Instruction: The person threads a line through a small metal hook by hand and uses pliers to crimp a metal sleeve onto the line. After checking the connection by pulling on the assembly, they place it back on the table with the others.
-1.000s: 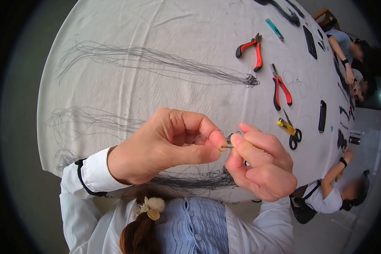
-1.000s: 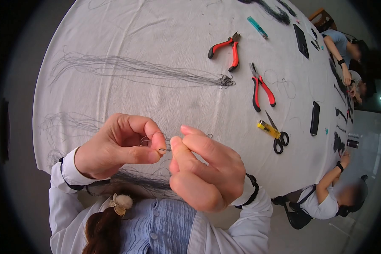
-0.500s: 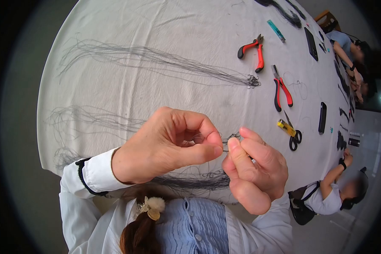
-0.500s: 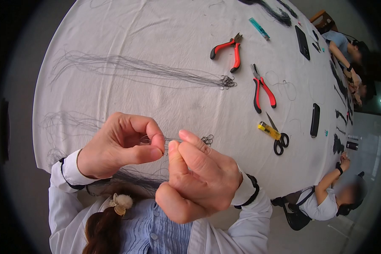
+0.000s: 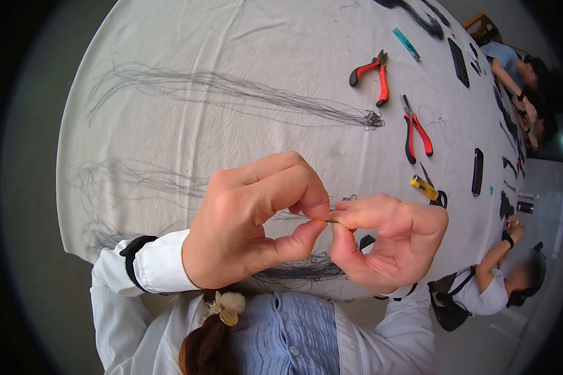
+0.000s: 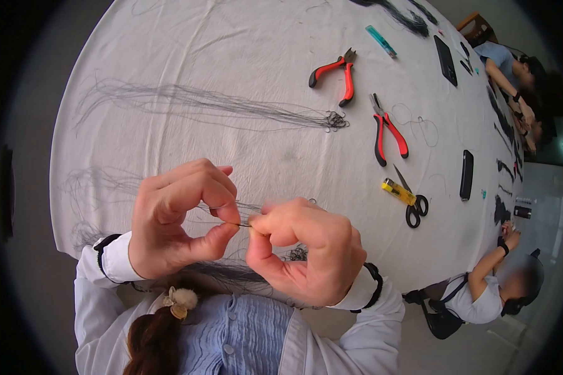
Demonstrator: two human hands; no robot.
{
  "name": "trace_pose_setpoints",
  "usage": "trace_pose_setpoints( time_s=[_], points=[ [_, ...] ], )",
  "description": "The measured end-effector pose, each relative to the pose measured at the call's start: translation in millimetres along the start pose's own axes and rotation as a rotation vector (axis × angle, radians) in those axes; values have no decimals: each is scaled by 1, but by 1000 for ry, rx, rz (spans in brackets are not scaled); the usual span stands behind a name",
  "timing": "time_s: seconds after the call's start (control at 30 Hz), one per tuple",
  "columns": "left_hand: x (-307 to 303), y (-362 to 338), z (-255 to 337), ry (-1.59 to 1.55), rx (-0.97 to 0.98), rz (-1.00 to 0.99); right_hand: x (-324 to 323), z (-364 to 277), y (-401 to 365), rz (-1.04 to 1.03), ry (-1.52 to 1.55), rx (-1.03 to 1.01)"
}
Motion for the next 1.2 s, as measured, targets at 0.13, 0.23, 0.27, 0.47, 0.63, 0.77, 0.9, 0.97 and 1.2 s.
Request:
trace_pose_setpoints(
  time_s=[0.13,0.23,0.27,0.47,0.63,0.77,0.9,0.97,1.2],
  points=[
    [0,1,10,185,104,28,0,19,-2,25,350,303],
    [2,1,16,293,183,40,2,26,-2,-44,513,445],
    [3,1,18,347,218,52,1,26,-1,-41,513,445],
    [5,1,25,479,383,74,14,43,-9,-170,1002,813],
    [-4,3,17,333,256,22,5,38,-5,-31,824,626],
    [-7,7,7,205,61,0,-4,30,-1,-33,570,419],
    [-8,8,-2,40,-6,24,-4,25,-2,36,396,333],
    [-6,7,-4,-2,-3,0,-6,22,-5,70,315,279],
    [-1,7,-8,-160,-109,-61,-5,-6,3,-66,-103,-129]
  ],
)
Point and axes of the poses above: each hand's wrist, its own y-axis towards the middle knuckle, its own x-axis out of the palm, z = x × y, the point moved 7 cm from there along y, towards the middle knuckle, and after that the axes turned 7 degrees about -z, right-handed, at the moved point
